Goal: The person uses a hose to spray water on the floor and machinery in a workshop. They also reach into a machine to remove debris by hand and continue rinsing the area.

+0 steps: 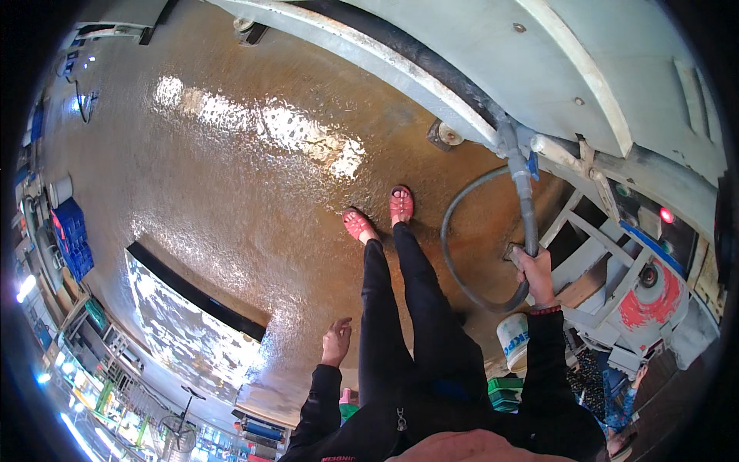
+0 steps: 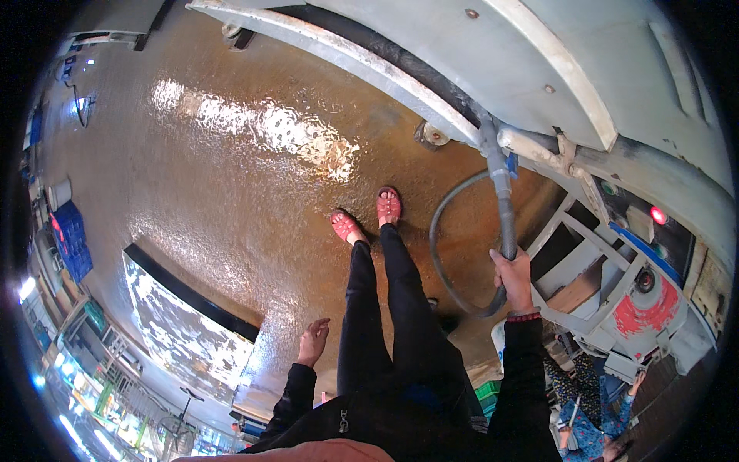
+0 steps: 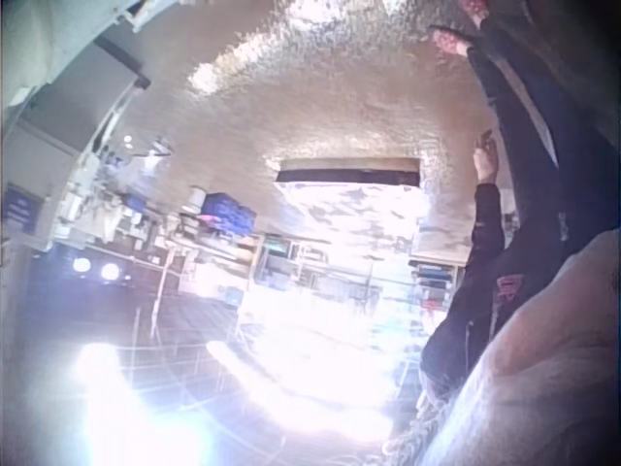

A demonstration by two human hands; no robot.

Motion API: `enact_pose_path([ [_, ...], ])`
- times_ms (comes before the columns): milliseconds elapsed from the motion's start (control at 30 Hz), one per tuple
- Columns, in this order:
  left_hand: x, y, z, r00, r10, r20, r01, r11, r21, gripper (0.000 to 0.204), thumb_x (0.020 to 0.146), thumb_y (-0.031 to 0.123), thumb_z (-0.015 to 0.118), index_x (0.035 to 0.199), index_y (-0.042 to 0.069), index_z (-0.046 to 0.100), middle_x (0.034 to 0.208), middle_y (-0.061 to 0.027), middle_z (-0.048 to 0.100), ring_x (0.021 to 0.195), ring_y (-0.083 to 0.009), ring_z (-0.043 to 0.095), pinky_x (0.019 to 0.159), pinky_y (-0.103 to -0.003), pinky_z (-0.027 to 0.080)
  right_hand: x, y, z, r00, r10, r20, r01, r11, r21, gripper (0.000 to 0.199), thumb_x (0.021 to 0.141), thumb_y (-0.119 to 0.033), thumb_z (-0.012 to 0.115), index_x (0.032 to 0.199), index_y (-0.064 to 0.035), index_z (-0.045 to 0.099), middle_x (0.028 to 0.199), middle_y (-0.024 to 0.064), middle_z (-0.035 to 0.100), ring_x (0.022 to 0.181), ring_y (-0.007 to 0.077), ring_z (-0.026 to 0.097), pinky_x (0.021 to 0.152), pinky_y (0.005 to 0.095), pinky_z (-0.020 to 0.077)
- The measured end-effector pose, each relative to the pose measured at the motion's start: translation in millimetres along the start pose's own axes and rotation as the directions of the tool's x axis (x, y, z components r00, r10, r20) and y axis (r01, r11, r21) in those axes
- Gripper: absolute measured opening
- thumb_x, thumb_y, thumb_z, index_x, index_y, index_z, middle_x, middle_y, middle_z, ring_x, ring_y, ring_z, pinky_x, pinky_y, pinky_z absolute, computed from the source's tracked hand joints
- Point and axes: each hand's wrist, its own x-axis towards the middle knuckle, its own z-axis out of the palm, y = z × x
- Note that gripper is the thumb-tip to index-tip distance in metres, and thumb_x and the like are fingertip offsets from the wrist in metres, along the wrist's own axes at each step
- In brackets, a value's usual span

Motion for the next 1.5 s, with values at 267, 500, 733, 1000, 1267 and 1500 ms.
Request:
enact_pose_path([
  [267,1,14,20,0.999,-0.004,0.032,0.007,0.997,-0.079,0.024,0.089,0.016,0.055,0.11,0.008,0.063,0.101,-0.0162,0.066,0.094,-0.0294,0.065,0.081,-0.037,0.051,6,-5,-16,0.999,-0.034,-0.015,0.033,0.999,-0.042,0.016,0.085,-0.012,0.065,0.082,-0.0041,0.051,0.051,-0.0021,0.043,0.037,0.0078,0.041,0.033,0.024,0.0319],
  [500,-9,12,21,0.999,-0.023,0.042,0.026,0.997,-0.074,0.024,0.09,0.018,0.054,0.11,0.008,0.063,0.099,-0.0177,0.066,0.094,-0.0302,0.065,0.081,-0.038,0.051,-1,-4,-22,0.998,0.056,0.017,-0.054,0.995,-0.083,0.015,0.085,-0.011,0.064,0.082,-0.0035,0.051,0.051,-0.0011,0.045,0.037,0.0082,0.042,0.033,0.0254,0.0328],
  [733,-5,-3,12,0.992,-0.107,0.059,0.108,0.994,-0.01,0.026,0.09,0.02,0.055,0.112,0.011,0.064,0.1,-0.0176,0.066,0.095,-0.0312,0.064,0.081,-0.039,0.051,14,-39,-33,0.999,-0.036,0.021,0.039,0.974,-0.222,0.016,0.085,-0.011,0.063,0.079,-0.003,0.05,0.051,0.0004,0.046,0.037,0.0096,0.044,0.034,0.0268,0.0341],
  [1000,-4,14,14,0.996,-0.039,0.076,0.04,0.999,-0.015,0.028,0.09,0.024,0.054,0.113,0.011,0.064,0.101,-0.0182,0.066,0.094,-0.0313,0.065,0.081,-0.039,0.051,20,-64,-54,0.999,0.026,0.045,-0.008,0.928,-0.371,0.023,0.084,-0.012,0.064,0.071,-0.0037,0.047,0.05,0.0014,0.047,0.036,0.0108,0.045,0.034,0.0285,0.0351],
  [1267,-5,24,22,0.993,-0.044,0.105,0.043,0.999,0.01,0.027,0.092,0.024,0.053,0.112,0.009,0.063,0.102,-0.018,0.066,0.095,-0.0308,0.065,0.081,-0.039,0.051,23,-64,-76,0.995,0.068,0.077,-0.026,0.894,-0.447,0.021,0.081,-0.012,0.065,0.072,-0.0021,0.049,0.049,0.0017,0.046,0.036,0.0117,0.047,0.034,0.029,0.0361],
  [1500,-4,16,22,0.995,-0.034,0.093,0.034,0.999,-0.001,0.025,0.091,0.022,0.054,0.112,0.01,0.064,0.101,-0.0169,0.066,0.096,-0.0322,0.065,0.081,-0.04,0.051,31,-49,-60,0.998,-0.06,-0.014,0.048,0.899,-0.435,0.02,0.081,-0.012,0.066,0.083,0.0003,0.052,0.052,0.0032,0.049,0.037,0.0119,0.049,0.034,0.0299,0.0363],
])
